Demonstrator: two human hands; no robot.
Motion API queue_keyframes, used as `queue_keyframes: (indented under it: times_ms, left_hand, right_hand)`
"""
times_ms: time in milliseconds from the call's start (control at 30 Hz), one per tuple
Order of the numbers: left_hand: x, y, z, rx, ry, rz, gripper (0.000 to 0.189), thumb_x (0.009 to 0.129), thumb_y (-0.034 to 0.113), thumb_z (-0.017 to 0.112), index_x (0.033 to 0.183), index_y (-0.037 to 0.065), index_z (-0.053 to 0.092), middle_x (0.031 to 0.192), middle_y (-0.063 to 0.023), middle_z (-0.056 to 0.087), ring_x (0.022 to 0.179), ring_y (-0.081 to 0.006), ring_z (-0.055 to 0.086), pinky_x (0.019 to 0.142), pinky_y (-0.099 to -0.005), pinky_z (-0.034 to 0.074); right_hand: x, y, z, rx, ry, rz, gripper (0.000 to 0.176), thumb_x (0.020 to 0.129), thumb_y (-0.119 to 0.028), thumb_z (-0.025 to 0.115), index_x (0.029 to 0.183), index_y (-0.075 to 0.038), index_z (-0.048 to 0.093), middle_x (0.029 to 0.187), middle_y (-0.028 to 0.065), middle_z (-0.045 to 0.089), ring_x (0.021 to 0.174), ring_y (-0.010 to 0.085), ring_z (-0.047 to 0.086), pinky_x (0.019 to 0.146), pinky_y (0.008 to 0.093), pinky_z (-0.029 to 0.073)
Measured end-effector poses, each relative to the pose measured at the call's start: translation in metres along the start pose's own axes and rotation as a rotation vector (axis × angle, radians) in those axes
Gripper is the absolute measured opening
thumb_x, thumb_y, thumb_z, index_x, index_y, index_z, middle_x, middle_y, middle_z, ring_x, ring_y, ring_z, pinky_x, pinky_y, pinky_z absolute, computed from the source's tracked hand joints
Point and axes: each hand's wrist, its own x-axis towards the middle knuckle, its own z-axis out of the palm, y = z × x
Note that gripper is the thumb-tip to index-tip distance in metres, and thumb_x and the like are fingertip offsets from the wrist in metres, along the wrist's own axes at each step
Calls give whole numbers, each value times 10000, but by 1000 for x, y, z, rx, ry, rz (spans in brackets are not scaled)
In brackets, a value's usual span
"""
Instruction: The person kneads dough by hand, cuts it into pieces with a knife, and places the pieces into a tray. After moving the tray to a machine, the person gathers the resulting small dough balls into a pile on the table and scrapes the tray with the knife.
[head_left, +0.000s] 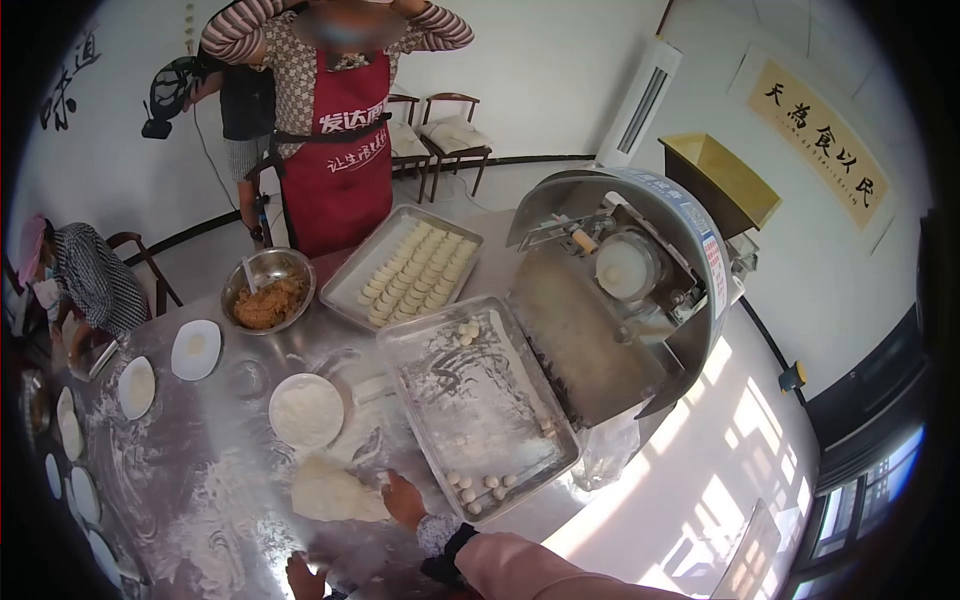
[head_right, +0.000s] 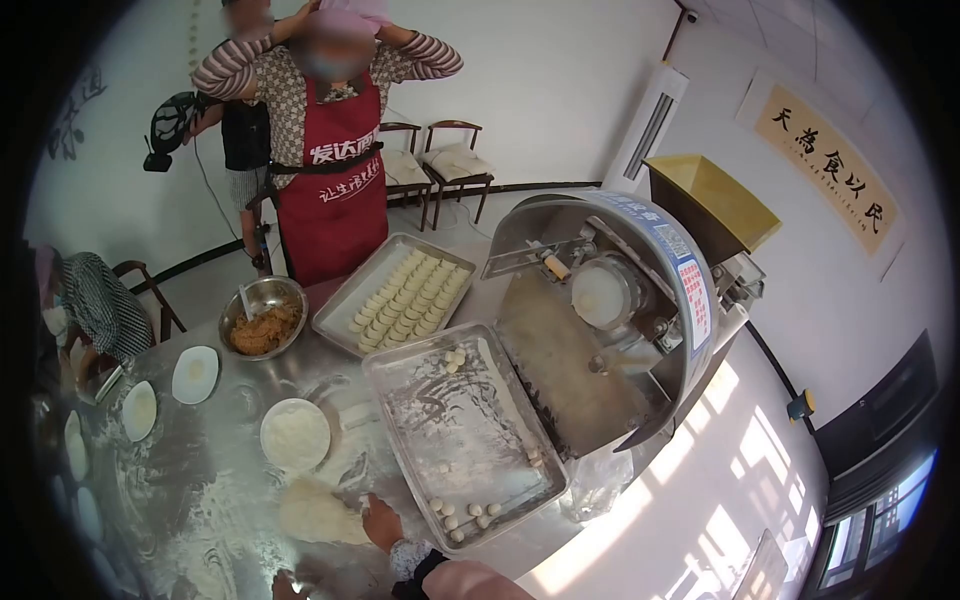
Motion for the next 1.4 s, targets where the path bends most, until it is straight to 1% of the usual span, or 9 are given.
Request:
queue_keyframes:
  times_ms: [200, 333, 433, 667, 800, 1000, 1100, 1267, 1400]
  left_hand:
    - [-45, -59, 45, 349, -89, 467, 525, 667, 221, 675, 1160, 75, 573, 973, -122, 629, 822, -293, 603, 705, -412, 499]
    - [-49, -32, 53, 168, 12, 284, 408, 820, 267, 556, 1219, 182, 550, 943, -139, 642, 762, -320, 626, 658, -431, 508]
    - [-60, 14, 11, 166, -68, 170, 247, 638, 96, 655, 855, 112, 537, 734, -92, 604, 728, -347, 601, 674, -471, 479]
    - [-92, 7, -32, 323, -165, 73, 312, 800, 257, 571, 1048, 76, 514, 717, -133, 642, 597, -342, 632, 533, -454, 505]
    - [-95, 26, -38, 275, -320, -109, 390, 865, 313, 512, 1237, 197, 529, 935, -159, 643, 793, -346, 628, 682, -461, 506]
    - [-76, -12, 10, 428, -414, 330, 392, 881, 319, 444, 1208, 116, 517, 935, -128, 629, 838, -329, 606, 703, -454, 500]
    - [-76, 54, -12, 370, -388, 259, 391, 885, 270, 440, 1243, 114, 459, 900, -133, 626, 797, -332, 611, 689, -462, 501]
    - [-59, -41, 89, 659, -96, 279, 323, 931, 194, 401, 1241, 106, 421, 691, -197, 609, 669, -397, 604, 616, -535, 475]
    - [-53, -60, 108, 663, -80, 278, 370, 915, 153, 393, 1284, 127, 407, 810, -207, 630, 730, -375, 616, 630, -535, 480]
  right_hand:
    - [-7, 22, 30, -49, -222, -20, 598, 830, -269, 593, 1337, -56, 357, 1203, 273, 503, 1130, 429, 469, 942, 485, 386]
    - [-30, 24, 42, -166, -219, -108, 729, 827, -412, 592, 1412, -113, 277, 1352, 331, 327, 1251, 514, 300, 1043, 510, 280]
    - [-42, 39, 44, -159, -177, -175, 686, 844, -353, 580, 1403, -87, 285, 1335, 279, 389, 1260, 460, 323, 1040, 501, 286]
    - [-30, 50, 10, -90, -174, -203, 563, 819, -209, 599, 1323, -56, 399, 1289, 243, 458, 1199, 413, 414, 1013, 464, 331]
    - [-43, 49, 0, -137, -127, -3, 536, 793, -161, 590, 1287, -30, 428, 1233, 272, 480, 1139, 432, 448, 974, 481, 364]
    - [-92, 49, -32, 24, 104, -46, 366, 797, -149, 576, 1122, 5, 514, 1025, 244, 563, 995, 407, 521, 839, 476, 418]
    - [-122, 73, -39, 71, 92, -11, 346, 795, -142, 575, 1105, 2, 523, 1053, 242, 560, 1009, 398, 521, 836, 468, 423]
    - [-168, 119, -48, 181, 84, -101, 310, 790, -142, 578, 1067, -6, 547, 1031, 234, 573, 981, 392, 543, 803, 458, 440]
    - [-195, 161, -64, 275, -85, -11, 469, 817, -286, 591, 1221, -59, 521, 1185, 153, 558, 1109, 312, 514, 953, 406, 406]
